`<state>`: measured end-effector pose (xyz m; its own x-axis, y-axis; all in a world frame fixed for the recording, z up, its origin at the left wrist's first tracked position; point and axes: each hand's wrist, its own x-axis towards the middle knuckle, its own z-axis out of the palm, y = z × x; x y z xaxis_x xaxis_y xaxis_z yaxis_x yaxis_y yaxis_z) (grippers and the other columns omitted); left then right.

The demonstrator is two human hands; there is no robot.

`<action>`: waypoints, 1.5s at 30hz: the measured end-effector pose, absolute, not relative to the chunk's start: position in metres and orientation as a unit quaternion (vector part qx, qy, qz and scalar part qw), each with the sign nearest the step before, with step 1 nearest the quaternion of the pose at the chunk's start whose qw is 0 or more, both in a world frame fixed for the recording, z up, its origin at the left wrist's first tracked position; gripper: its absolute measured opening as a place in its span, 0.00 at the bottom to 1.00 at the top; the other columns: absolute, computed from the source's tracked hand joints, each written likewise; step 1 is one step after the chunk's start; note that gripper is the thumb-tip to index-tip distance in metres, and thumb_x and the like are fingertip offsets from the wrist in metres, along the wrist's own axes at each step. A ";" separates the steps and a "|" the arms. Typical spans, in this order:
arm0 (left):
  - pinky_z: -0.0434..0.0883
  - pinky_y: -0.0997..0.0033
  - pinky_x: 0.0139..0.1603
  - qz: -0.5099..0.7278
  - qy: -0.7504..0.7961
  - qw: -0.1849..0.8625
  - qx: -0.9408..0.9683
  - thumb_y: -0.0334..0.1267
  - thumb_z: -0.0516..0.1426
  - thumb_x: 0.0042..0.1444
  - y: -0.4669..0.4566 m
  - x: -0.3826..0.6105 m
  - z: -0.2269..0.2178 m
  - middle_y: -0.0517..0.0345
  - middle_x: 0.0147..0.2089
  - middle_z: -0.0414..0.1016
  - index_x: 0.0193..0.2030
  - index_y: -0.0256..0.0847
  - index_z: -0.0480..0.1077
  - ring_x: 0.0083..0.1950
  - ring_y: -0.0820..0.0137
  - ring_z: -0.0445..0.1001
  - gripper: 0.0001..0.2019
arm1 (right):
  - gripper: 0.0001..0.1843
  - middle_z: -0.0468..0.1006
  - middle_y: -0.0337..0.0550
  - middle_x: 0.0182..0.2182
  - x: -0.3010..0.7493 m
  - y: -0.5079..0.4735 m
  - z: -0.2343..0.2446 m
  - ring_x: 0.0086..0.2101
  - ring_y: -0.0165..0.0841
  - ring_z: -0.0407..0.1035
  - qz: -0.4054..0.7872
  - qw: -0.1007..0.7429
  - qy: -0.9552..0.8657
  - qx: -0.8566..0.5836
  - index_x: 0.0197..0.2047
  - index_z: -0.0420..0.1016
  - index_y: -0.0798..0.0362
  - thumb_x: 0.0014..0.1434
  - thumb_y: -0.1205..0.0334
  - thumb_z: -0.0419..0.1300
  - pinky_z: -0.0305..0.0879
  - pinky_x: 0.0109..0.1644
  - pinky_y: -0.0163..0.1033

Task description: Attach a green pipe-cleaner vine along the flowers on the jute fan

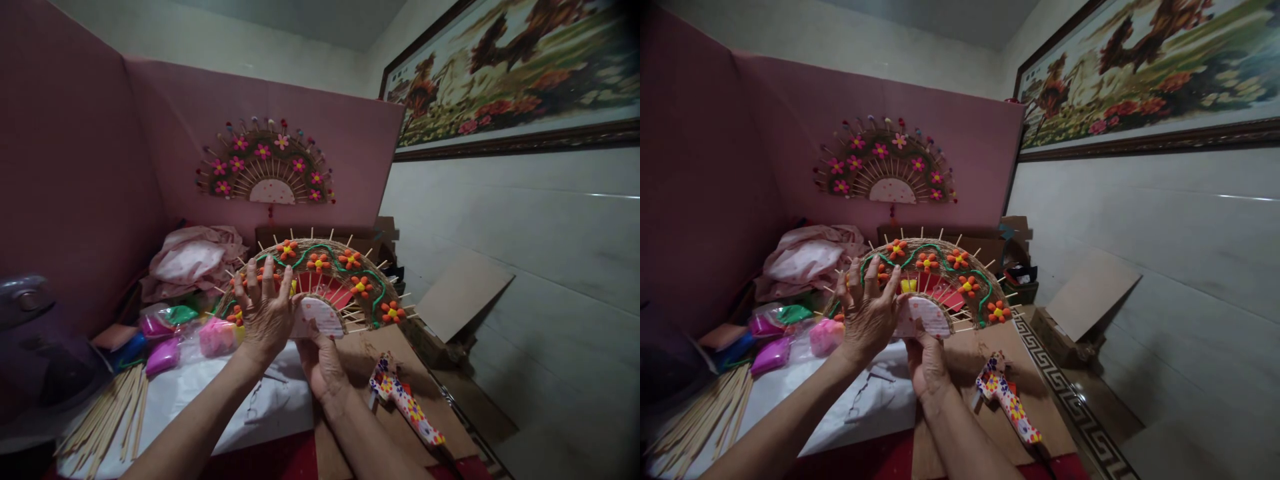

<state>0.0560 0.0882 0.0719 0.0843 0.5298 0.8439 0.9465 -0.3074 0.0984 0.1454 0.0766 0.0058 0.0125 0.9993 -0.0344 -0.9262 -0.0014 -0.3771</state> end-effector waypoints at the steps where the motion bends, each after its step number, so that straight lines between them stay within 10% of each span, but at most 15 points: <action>1: 0.37 0.38 0.65 -0.419 -0.533 0.248 -0.692 0.45 0.53 0.57 0.088 0.056 0.072 0.50 0.69 0.49 0.60 0.47 0.64 0.70 0.49 0.33 0.23 | 0.20 0.81 0.41 0.36 0.145 0.076 0.006 0.36 0.31 0.75 0.690 0.697 -0.125 -0.152 0.39 0.76 0.55 0.40 0.67 0.71 0.71 0.43 0.34; 45: 0.42 0.39 0.64 -0.435 -0.543 0.229 -0.681 0.45 0.53 0.58 0.091 0.047 0.073 0.47 0.68 0.51 0.57 0.42 0.67 0.69 0.47 0.37 0.21 | 0.19 0.81 0.39 0.30 0.144 0.074 0.005 0.34 0.33 0.75 0.675 0.705 -0.121 -0.181 0.37 0.75 0.55 0.38 0.67 0.72 0.70 0.47 0.41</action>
<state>0.0471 0.0914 0.0734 0.0317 0.5392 0.8416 0.9385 -0.3058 0.1605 0.1436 0.0742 0.0053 0.0592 0.9956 -0.0733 -0.9077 0.0231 -0.4190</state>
